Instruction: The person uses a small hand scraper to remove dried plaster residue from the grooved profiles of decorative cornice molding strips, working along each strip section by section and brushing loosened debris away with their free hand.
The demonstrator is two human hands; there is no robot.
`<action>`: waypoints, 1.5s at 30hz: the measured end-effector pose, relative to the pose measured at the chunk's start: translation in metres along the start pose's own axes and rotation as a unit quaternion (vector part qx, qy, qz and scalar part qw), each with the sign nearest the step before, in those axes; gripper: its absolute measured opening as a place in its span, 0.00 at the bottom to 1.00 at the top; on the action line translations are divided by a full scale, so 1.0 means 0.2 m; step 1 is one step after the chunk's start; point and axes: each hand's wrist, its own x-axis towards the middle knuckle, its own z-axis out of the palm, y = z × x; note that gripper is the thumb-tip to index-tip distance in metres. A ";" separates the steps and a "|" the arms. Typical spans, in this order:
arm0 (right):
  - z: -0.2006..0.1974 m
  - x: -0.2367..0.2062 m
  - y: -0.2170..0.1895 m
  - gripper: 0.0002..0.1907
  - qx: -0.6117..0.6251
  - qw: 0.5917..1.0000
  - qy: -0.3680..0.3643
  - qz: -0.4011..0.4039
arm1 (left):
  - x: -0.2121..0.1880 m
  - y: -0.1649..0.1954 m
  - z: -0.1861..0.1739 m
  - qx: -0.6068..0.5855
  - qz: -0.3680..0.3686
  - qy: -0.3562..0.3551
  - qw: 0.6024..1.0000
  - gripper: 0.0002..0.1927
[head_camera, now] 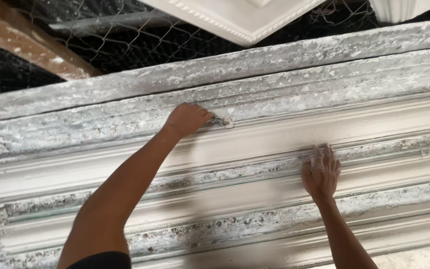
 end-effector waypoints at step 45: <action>-0.36 0.39 1.20 0.34 -0.004 0.991 0.070 -0.112 | 0.87 0.67 -0.29 0.039 -0.015 -0.100 0.994 0.23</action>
